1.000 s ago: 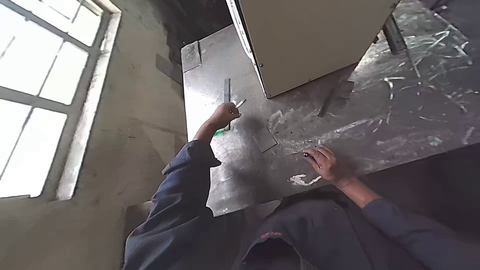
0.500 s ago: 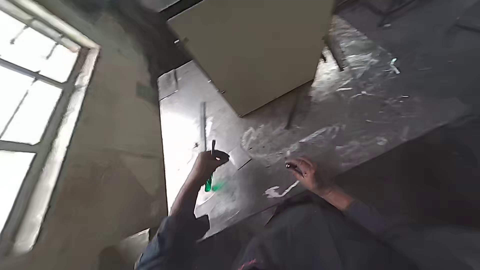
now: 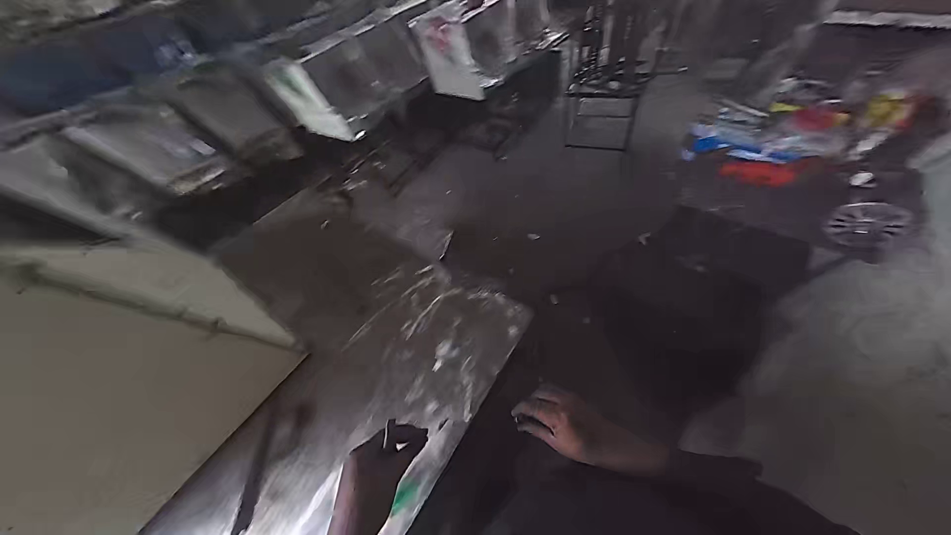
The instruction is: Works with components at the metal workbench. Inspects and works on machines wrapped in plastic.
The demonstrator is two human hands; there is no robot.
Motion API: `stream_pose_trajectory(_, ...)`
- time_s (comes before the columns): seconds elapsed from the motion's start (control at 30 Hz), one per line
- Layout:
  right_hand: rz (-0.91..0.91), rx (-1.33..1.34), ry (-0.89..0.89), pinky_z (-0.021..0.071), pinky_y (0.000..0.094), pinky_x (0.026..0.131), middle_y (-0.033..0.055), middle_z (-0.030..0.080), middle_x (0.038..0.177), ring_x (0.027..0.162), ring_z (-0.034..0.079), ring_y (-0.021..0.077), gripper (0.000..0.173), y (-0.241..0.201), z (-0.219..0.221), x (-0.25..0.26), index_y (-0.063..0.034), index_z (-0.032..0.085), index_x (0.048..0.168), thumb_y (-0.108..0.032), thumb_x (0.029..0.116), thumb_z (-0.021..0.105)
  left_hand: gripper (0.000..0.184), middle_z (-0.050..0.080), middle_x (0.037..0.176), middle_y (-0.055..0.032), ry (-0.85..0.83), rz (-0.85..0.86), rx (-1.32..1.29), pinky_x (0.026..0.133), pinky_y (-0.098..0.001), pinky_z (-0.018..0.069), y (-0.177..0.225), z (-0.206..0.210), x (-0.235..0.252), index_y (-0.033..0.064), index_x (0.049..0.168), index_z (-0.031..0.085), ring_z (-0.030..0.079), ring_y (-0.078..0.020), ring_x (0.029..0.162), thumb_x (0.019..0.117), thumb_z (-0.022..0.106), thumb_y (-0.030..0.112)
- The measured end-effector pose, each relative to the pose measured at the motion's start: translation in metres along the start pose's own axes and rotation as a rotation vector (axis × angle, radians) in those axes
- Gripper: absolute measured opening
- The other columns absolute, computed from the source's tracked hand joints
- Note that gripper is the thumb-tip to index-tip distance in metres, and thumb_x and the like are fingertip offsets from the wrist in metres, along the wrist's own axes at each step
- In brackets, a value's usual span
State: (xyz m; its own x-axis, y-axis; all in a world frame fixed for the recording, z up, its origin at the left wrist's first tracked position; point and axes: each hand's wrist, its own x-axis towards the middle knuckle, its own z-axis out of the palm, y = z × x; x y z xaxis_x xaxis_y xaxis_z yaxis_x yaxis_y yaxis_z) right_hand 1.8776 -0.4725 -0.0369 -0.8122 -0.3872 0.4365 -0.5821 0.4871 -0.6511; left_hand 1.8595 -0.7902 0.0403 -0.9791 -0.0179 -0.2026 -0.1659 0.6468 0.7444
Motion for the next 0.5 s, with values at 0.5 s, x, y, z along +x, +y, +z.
stream_pose_trajectory(0.5,0.511,-0.167,0.134,0.0587,0.041,0.092,0.0069,0.076,0.099,0.096,0.073,0.0227,0.017,0.22,-0.251,-0.024,-0.0078,0.074,0.109,-0.019,0.0976,0.068,0.027,0.074,0.101,-0.0177,-0.187,0.275,0.26,0.087,-0.0441,0.0585,0.251,0.125,0.277,-0.0046,0.108,0.072,0.072,-0.0205,0.091,0.0872,0.076,0.012)
